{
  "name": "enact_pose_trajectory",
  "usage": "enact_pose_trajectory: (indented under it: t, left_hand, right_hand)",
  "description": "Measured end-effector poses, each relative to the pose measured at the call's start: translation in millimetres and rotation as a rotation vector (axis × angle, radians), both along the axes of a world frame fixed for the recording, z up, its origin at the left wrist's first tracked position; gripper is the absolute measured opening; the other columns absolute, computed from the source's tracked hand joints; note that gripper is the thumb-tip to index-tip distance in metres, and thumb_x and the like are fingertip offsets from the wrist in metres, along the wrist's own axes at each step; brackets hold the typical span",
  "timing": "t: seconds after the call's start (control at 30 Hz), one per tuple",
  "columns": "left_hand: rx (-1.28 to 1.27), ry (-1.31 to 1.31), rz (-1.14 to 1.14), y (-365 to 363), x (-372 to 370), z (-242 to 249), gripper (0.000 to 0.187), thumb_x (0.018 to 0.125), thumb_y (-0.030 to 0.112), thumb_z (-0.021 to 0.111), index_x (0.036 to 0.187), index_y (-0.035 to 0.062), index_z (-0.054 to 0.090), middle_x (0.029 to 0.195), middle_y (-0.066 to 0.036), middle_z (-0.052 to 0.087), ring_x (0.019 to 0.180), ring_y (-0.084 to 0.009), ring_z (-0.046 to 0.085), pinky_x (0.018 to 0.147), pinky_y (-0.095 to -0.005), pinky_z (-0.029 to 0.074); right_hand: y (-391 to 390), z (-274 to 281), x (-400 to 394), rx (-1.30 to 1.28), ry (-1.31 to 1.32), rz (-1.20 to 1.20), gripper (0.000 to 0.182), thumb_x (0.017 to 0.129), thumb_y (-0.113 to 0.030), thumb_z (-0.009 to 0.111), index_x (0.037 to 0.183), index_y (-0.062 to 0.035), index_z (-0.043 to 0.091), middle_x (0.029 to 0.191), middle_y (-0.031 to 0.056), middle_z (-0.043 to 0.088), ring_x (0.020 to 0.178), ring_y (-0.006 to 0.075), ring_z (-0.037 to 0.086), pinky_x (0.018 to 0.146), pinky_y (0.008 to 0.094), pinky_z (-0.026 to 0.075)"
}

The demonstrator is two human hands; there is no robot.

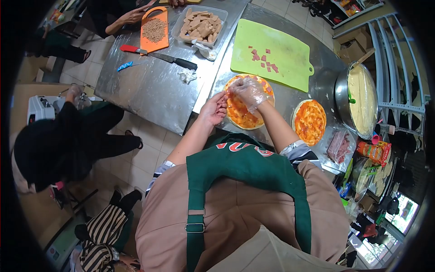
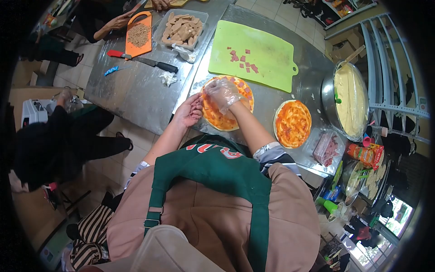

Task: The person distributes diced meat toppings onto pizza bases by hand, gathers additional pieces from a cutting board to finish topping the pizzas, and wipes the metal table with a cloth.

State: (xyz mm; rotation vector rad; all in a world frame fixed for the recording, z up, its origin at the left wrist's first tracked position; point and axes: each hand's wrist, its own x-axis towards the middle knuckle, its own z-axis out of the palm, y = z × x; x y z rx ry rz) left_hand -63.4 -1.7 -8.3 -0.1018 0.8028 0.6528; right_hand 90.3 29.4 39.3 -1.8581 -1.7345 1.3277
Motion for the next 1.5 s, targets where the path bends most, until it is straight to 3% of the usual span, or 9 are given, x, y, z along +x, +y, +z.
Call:
enact_pose_trajectory:
  t: [0.1, 0.23, 0.33, 0.57, 0.83, 1.0, 1.1, 1.33, 1.5]
  left_hand:
    - [-0.024, -0.132, 0.087, 1.4, -11.6, -2.5, 0.013, 0.081, 0.023, 0.049, 0.083, 0.0105, 0.052, 0.068, -0.001, 0.051, 0.044, -0.0041, 0.038, 0.031, -0.0126, 0.024]
    - [-0.061, -0.325, 0.234, -0.3, -17.5, -2.7, 0.017, 0.081, 0.020, 0.047, 0.091, 0.0071, 0.052, 0.078, -0.009, 0.055, 0.058, -0.0115, 0.052, 0.039, -0.0152, 0.041]
    - [-0.047, -0.404, 0.293, -0.8, -16.1, -2.2, 0.021, 0.081, 0.018, 0.045, 0.095, 0.0032, 0.052, 0.090, -0.012, 0.055, 0.076, -0.0216, 0.057, 0.059, -0.0257, 0.050]
    - [0.002, -0.294, 0.280, 0.8, -2.2, 14.8, 0.026, 0.085, 0.020, 0.037, 0.095, 0.0020, 0.051, 0.091, -0.013, 0.056, 0.085, -0.0248, 0.056, 0.077, -0.0363, 0.046]
    - [0.070, -0.420, 0.131, 3.0, 18.4, 1.4, 0.024, 0.085, 0.017, 0.035, 0.090, 0.0010, 0.052, 0.082, -0.008, 0.058, 0.065, -0.0148, 0.058, 0.060, -0.0240, 0.050]
    - [0.147, -0.485, -0.015, 3.8, 15.5, -3.5, 0.019, 0.084, 0.020, 0.042, 0.091, 0.0051, 0.053, 0.075, -0.006, 0.057, 0.049, -0.0092, 0.052, 0.034, -0.0159, 0.037]
    - [0.062, -0.241, -0.100, 4.2, 15.3, 6.1, 0.017, 0.083, 0.022, 0.043, 0.089, 0.0092, 0.054, 0.070, -0.004, 0.055, 0.044, -0.0063, 0.047, 0.031, -0.0128, 0.027]
    - [0.016, -0.080, -0.230, -2.6, 24.7, 16.0, 0.018, 0.079, 0.028, 0.054, 0.081, 0.0109, 0.053, 0.063, 0.000, 0.049, 0.039, -0.0016, 0.036, 0.031, -0.0116, 0.022]
    - [0.084, 0.009, -0.267, -5.8, 23.0, 16.0, 0.018, 0.080, 0.029, 0.053, 0.079, 0.0102, 0.052, 0.063, 0.001, 0.047, 0.040, -0.0010, 0.034, 0.032, -0.0111, 0.022]
  right_hand:
    - [10.1, -4.6, 4.1, 0.284, -0.470, 0.409, 0.013, 0.062, -0.015, 0.061, 0.073, -0.0072, 0.061, 0.084, 0.0072, 0.059, 0.078, 0.0208, 0.057, 0.071, 0.0289, 0.045]
    - [20.6, -14.5, -5.8, 0.220, -0.789, 0.437, 0.039, 0.050, -0.015, 0.070, 0.086, -0.0093, 0.058, 0.089, 0.0059, 0.056, 0.088, 0.0217, 0.053, 0.079, 0.0303, 0.043]
    - [19.5, -17.4, -5.0, 0.418, -0.563, 0.172, 0.018, 0.074, -0.022, 0.053, 0.075, -0.0050, 0.059, 0.082, 0.0126, 0.057, 0.074, 0.0247, 0.056, 0.067, 0.0307, 0.043]
    - [-5.7, 17.5, -2.9, 0.361, -0.136, 0.046, 0.019, 0.072, -0.025, 0.054, 0.083, -0.0115, 0.062, 0.081, 0.0102, 0.055, 0.079, 0.0247, 0.053, 0.071, 0.0332, 0.042]
    - [-25.8, 33.4, -9.2, 0.521, -0.156, 0.353, 0.013, 0.068, -0.018, 0.060, 0.076, -0.0076, 0.059, 0.076, 0.0116, 0.056, 0.068, 0.0250, 0.055, 0.062, 0.0330, 0.043]
    - [-35.0, 22.9, 4.1, 0.117, 0.374, -0.119, 0.010, 0.072, -0.012, 0.061, 0.074, -0.0033, 0.056, 0.067, 0.0015, 0.055, 0.062, 0.0091, 0.051, 0.056, 0.0231, 0.042]
    - [-35.7, 24.3, 16.4, 0.109, 0.358, -0.232, 0.011, 0.073, -0.011, 0.061, 0.074, -0.0016, 0.055, 0.066, -0.0021, 0.052, 0.063, 0.0036, 0.047, 0.056, 0.0201, 0.041]
    - [-47.8, 13.5, 20.1, 0.542, 0.085, -0.030, 0.009, 0.072, -0.011, 0.057, 0.076, -0.0036, 0.057, 0.067, 0.0099, 0.056, 0.062, 0.0165, 0.055, 0.057, 0.0275, 0.042]
    - [-56.1, 21.9, 19.9, 0.388, 0.069, -0.050, 0.011, 0.073, -0.013, 0.056, 0.079, -0.0036, 0.058, 0.070, 0.0084, 0.057, 0.064, 0.0155, 0.055, 0.058, 0.0273, 0.042]
